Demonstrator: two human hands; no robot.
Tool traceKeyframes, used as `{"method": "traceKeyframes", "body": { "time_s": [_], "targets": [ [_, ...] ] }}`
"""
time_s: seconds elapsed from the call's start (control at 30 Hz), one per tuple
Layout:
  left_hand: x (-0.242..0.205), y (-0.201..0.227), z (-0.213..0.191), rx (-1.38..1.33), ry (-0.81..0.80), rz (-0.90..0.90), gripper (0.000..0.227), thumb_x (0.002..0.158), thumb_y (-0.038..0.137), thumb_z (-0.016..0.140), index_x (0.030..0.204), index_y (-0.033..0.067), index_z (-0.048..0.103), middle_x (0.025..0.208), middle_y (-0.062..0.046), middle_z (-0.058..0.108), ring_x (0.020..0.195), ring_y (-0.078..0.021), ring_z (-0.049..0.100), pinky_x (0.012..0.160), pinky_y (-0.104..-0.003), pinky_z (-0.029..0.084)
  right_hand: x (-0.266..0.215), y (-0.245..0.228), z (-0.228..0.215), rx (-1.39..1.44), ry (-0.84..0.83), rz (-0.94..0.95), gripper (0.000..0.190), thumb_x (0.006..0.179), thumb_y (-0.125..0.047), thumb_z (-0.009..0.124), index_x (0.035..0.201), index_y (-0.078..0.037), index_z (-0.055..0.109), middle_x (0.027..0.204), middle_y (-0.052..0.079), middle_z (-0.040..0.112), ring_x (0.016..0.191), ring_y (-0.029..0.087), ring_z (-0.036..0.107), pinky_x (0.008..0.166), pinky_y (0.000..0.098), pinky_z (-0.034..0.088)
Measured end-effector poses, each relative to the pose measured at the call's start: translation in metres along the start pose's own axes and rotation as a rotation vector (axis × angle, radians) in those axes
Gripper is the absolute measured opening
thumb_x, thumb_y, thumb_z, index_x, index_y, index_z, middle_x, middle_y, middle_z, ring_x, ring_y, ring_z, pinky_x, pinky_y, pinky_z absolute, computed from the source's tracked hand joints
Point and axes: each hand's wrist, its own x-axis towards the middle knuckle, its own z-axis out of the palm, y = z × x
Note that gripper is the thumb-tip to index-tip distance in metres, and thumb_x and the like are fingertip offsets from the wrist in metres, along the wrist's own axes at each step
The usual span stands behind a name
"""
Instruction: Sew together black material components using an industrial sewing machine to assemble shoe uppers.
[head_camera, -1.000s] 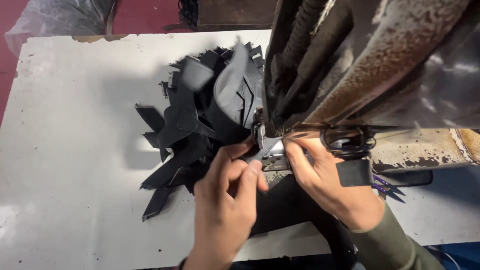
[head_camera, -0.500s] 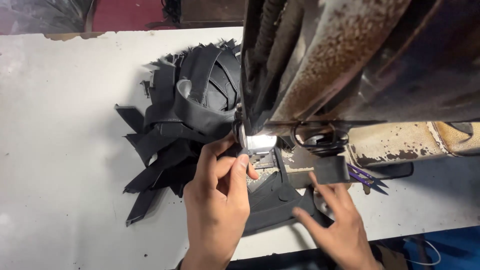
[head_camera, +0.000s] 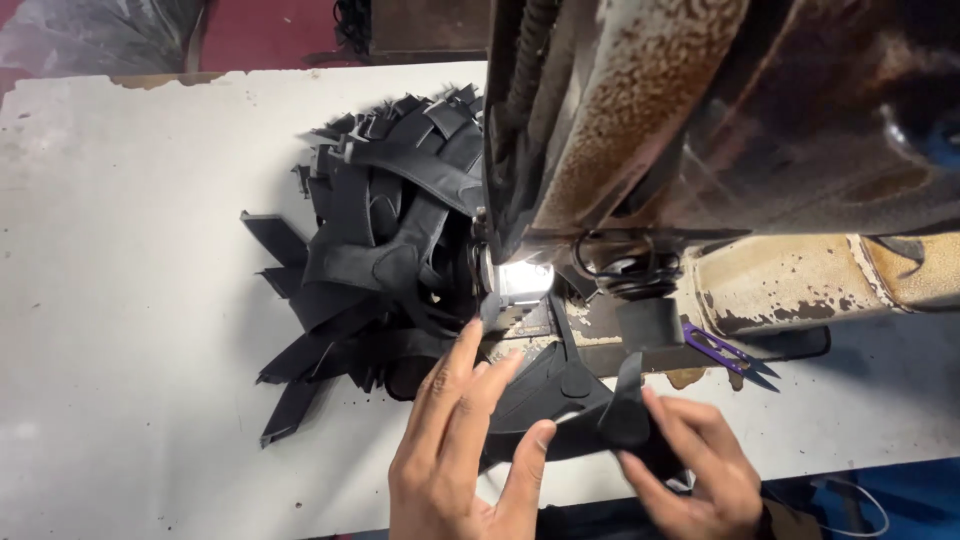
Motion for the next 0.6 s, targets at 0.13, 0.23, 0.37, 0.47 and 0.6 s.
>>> {"method": "traceKeyframes", "body": {
  "time_s": [0.13,0.23,0.37,0.47,0.6],
  "targets": [
    [0.003,0.009,-0.008,-0.033,0.006,-0.041,0.025,0.090,0.025,0.065,0.097,0.0050,0.079,0.126,-0.017,0.065,0.113,-0.0267,0.063,0.087,-0.035,0.056,-0.010,-0.024,0.010,0.166,-0.068,-0.196,0.055,0.069,-0.009,0.083,0.122,-0.003,0.069,0.117,0.012,0.070,0.106,0.020,0.077,0.099,0.0321,0.066],
    [0.001,0.006,-0.011,-0.239,-0.017,-0.181,0.024,0.094,0.022,0.063,0.104,0.0081,0.080,0.094,-0.005,0.077,0.082,-0.0122,0.068,0.068,-0.022,0.056,-0.010,-0.055,0.032,0.195,-0.099,-0.191,0.038,0.076,-0.016,0.080,0.113,-0.007,0.076,0.111,0.005,0.073,0.099,0.013,0.077,0.094,0.0272,0.064],
    [0.010,0.005,-0.019,-0.365,0.064,-0.359,0.044,0.082,0.006,0.077,0.126,0.0125,0.074,0.074,-0.001,0.074,0.058,-0.0067,0.061,0.054,-0.019,0.050,0.009,-0.090,0.043,0.375,-0.067,-0.057,0.035,0.077,-0.011,0.077,0.112,-0.004,0.077,0.103,0.009,0.077,0.086,0.013,0.077,0.077,0.0220,0.063],
    [0.014,-0.001,-0.018,-0.316,0.111,-0.388,0.039,0.079,0.002,0.080,0.116,0.0143,0.081,0.071,0.004,0.071,0.055,-0.0034,0.052,0.051,-0.017,0.044,0.019,-0.092,0.045,0.406,-0.128,-0.054,0.058,0.062,-0.012,0.093,0.116,-0.002,0.073,0.094,0.010,0.079,0.077,0.013,0.079,0.071,0.0237,0.068],
    [0.021,-0.012,-0.017,-0.201,0.137,-0.361,0.031,0.082,0.006,0.077,0.112,0.0131,0.082,0.073,0.005,0.073,0.050,-0.0025,0.046,0.043,-0.019,0.037,0.022,-0.089,0.055,0.501,-0.143,0.001,0.060,0.060,-0.010,0.095,0.115,0.001,0.073,0.086,0.009,0.079,0.069,0.011,0.072,0.060,0.0190,0.057]
  ]
}}
